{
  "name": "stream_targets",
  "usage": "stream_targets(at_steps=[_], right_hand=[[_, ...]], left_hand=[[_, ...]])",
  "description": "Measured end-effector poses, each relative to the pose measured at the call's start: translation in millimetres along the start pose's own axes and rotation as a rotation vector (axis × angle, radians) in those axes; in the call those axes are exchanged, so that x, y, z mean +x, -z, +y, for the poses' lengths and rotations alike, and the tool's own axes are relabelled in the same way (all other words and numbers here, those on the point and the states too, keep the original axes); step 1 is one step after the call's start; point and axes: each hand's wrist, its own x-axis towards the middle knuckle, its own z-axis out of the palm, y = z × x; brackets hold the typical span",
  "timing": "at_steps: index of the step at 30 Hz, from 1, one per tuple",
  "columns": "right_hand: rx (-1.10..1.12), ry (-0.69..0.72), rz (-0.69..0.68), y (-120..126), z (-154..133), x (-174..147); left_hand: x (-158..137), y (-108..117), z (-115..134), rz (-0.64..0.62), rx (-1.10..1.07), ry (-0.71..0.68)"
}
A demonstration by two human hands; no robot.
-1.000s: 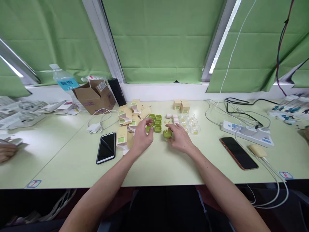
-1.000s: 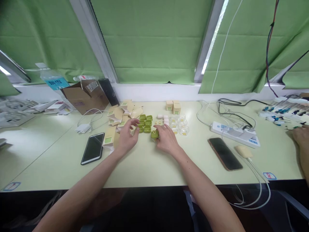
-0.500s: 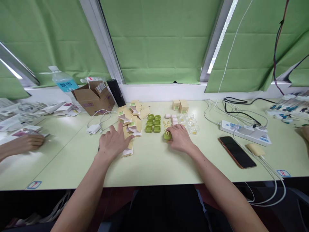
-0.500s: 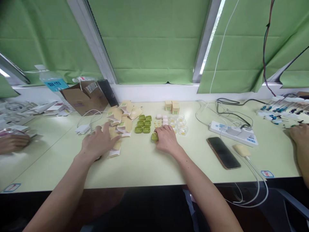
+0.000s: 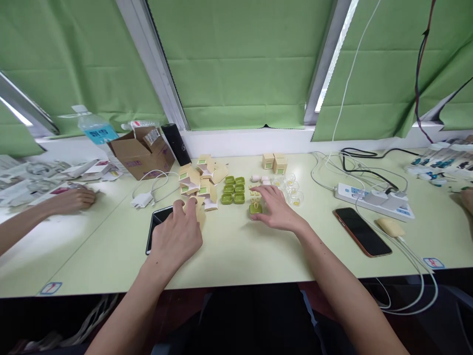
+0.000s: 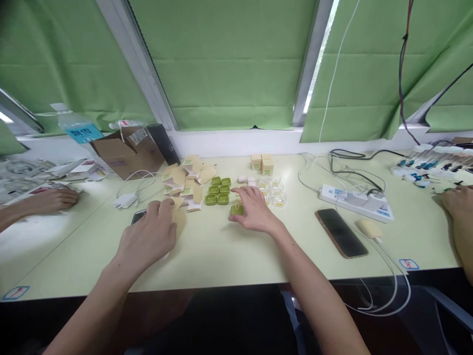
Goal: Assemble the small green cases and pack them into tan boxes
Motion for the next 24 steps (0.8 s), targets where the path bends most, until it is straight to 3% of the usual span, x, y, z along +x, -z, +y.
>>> stream_targets(at_steps=[3,6,8,11,18,22,24], right_hand=[[0.116,0.074,0.223,-4,0,2],[0.229,0.154,0.389,-14,3,5],[0.296,0.197,0.413,-22,4,6],[0.348,0.259,0.378,-30,5,6],[0.246,0.215,0.269,-28,-2,2],[0.334,0.16,0.3,-21,-2,4],[0.432,0.139,0.299,-19,-1,6]], left_hand=[[-1,5,8,0.173,-0.107,-0.074],[22,-2,22,0.33,-0.314,-0.119],[44,-12,34,0.456,-0.499,-0.17],[71,-26,56,0.551,-0.722,-0.271],[78,-34,92,0.533,-0.943,-0.388],[78,-40,86,0.513,-1.207,-0.605],[81,-46,78,0.455,-1.314,-0.626]])
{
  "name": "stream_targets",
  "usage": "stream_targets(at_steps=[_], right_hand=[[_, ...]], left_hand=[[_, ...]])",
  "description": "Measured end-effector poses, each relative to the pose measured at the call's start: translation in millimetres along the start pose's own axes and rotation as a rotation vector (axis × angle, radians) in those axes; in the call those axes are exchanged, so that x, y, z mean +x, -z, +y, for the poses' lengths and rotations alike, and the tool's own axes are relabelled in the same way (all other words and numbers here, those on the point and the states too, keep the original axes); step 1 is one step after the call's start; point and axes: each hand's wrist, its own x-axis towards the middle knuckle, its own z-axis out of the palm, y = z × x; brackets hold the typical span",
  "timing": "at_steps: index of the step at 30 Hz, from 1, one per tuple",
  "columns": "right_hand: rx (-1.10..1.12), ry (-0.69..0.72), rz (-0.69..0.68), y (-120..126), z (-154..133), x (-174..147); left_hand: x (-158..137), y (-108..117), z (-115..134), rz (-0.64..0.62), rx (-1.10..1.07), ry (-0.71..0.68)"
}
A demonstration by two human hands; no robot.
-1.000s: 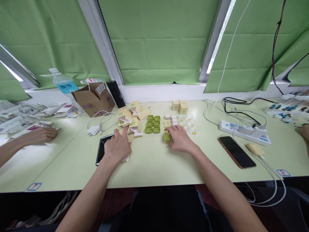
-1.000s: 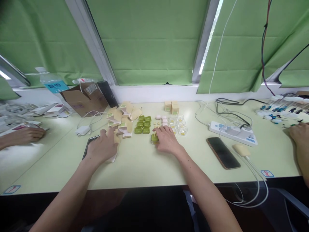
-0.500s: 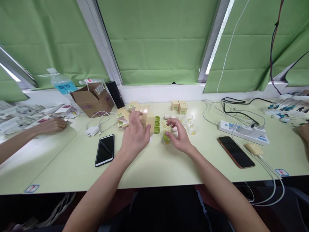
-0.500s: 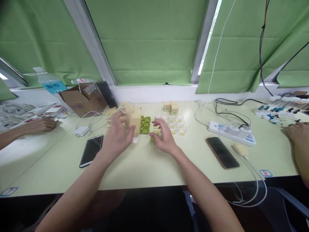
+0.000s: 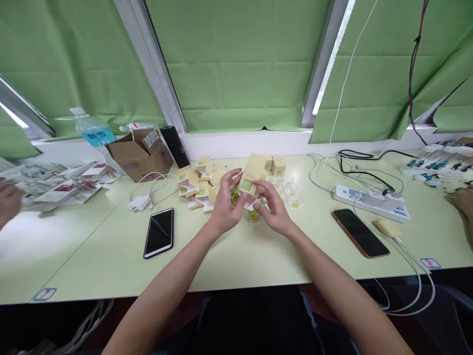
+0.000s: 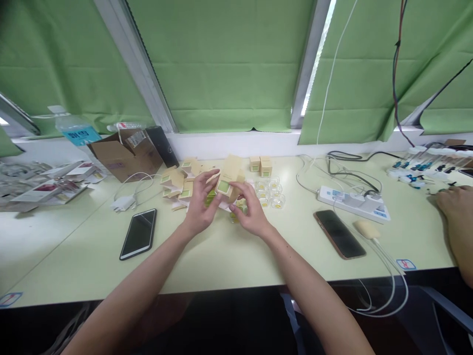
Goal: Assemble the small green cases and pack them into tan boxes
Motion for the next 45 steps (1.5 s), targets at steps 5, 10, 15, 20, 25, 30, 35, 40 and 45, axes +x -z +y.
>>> stream_targets(at_steps=[5,10,15,20,25,30,35,40,45], right_hand=[[0.286,-0.064,-0.05,1,-1,2],[0.378,-0.072,-0.111,1,-5,1],[0.346,-0.132,-0.144,2,-7,2],[0.34,-0.148,-0.157,4,-6,2],[0.349,-0.15,-0.135,4,-1,2],[0.359,-0.142,-0.086,2,3,1],[0.369,-0.153,-0.025,-2,6,0],[0.331,-0.161,0.048,-5,10,0],[0.317,-0.174,0.077,-5,13,1]], left_hand=[[-8,15,-19,-0.082,-0.08,0.085],[-14,14,-25,-0.122,-0.094,0.064],[-18,12,-21,-0.091,-0.023,0.016],[-20,12,-19,-0.118,0.083,-0.059],[-24,6,-26,-0.054,0.113,-0.014],[-27,0,-28,0.012,0.105,0.004],[-29,-6,-29,0.045,0.134,0.033],[-30,-9,-25,0.043,0.128,0.062],[-31,-5,-25,-0.026,0.026,0.11]])
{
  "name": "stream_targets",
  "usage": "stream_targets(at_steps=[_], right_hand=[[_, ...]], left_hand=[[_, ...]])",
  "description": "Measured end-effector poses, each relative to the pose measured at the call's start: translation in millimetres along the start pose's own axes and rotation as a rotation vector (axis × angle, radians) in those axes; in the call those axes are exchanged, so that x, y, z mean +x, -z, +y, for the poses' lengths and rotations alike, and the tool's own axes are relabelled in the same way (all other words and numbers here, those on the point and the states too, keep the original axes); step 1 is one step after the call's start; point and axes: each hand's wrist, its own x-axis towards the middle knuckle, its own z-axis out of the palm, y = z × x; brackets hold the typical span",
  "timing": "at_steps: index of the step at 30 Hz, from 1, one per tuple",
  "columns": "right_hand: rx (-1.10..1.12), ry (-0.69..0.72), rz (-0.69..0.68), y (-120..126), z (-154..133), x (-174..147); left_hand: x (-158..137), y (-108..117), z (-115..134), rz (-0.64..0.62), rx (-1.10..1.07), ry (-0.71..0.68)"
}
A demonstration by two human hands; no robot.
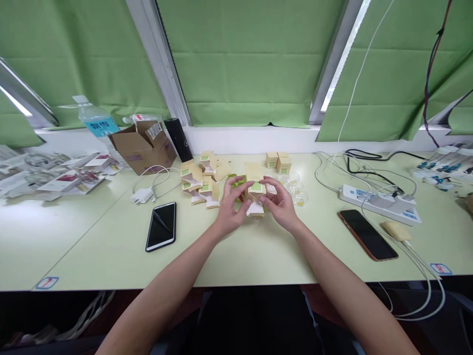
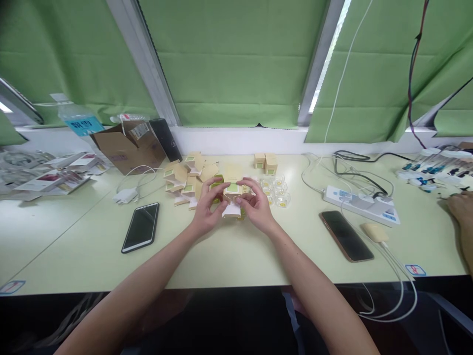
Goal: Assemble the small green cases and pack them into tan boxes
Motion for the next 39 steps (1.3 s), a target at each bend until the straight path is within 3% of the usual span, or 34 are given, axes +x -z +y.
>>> stream_targets(at_steps=[5,10,19,27,39], right_hand=[[0.064,-0.007,0.043,2,-2,2],[0.048,-0.018,0.052,2,-4,3],[0.084,0.009,0.039,-1,-3,-1],[0.074,0.057,-0.053,2,-4,-4],[0.113,0.043,-0.058,-4,-5,-5]], left_hand=[[1,6,-4,-0.165,-0.16,-0.019],[1,4,0,-0.221,-0.178,0.014],[0,-4,-2,-0.056,-0.238,0.082],[2,-10,-6,0.083,-0.296,0.037],[2,-12,-6,0.157,-0.267,0.052]])
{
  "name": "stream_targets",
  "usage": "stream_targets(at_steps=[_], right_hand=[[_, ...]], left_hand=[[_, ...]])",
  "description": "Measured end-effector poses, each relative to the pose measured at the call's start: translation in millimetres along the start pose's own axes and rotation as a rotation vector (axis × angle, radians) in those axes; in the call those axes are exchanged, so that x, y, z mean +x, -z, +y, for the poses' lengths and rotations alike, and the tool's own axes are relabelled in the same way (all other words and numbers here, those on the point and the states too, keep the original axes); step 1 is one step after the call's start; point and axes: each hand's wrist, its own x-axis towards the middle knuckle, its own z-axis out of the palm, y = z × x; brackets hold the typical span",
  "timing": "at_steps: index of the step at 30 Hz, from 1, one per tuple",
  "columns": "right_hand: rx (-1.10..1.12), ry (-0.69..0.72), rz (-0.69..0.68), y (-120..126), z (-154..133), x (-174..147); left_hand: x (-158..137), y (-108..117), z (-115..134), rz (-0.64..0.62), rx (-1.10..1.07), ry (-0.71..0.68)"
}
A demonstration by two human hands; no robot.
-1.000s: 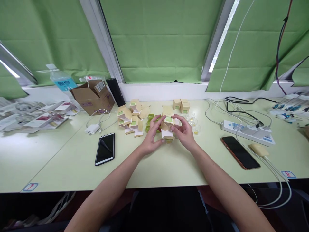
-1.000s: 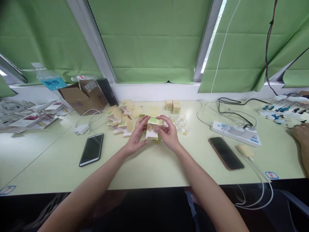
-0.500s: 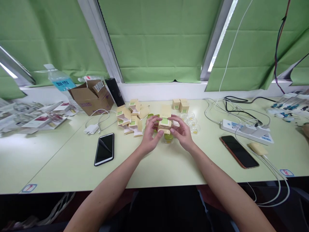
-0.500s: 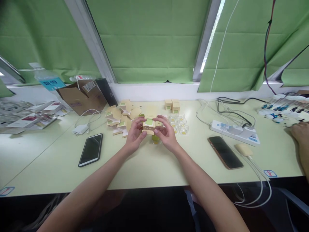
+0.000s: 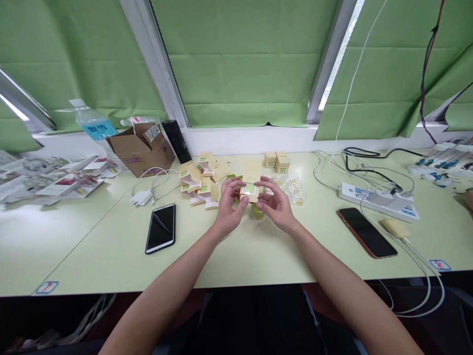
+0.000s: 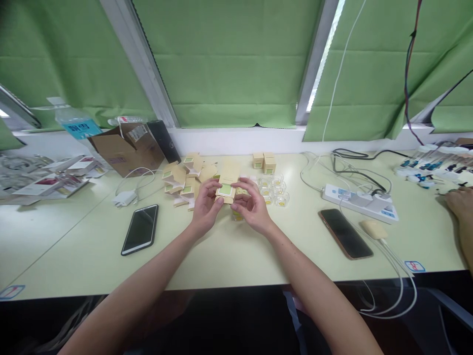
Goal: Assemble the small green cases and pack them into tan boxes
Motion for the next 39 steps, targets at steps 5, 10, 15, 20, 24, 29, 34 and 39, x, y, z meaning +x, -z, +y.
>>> stream_targets(at_steps=[5,10,15,20,24,29,34,39], right_hand=[[0.02,-0.008,0.001,-1.4,0.7,-0.2],[0.073,-0.008,0.011,-1.5,1.7,0.1],[0.086,0.004,0.018,-1.1,2.2,0.3],[0.065,0.005,0.023,-2.2,2.1,0.1],[0.026,0.003,0.04,-3.4,2.3,0.0],[-0.001,0.011,0.067,-4.1,1.7,0.3],[-0.026,0.008,0.074,-5.5,0.7,-0.3],[-0.004,0.016,0.099,-8.7,2.4,-1.5]], left_hand=[[0.3,-1.4,0.7,0.027,0.042,-0.016],[-0.8,1.3,3.2,-0.01,0.084,-0.052],[-0.9,4.0,3.2,-0.053,0.087,-0.088],[-0.8,1.7,0.9,-0.017,0.096,-0.083],[-1.1,0.1,-0.5,0.003,0.107,-0.092],[-1.5,-0.8,-0.5,0.022,0.125,-0.111],[-2.7,-2.2,0.6,0.048,0.131,-0.13],[-3.8,-4.1,1.4,0.088,0.123,-0.129]])
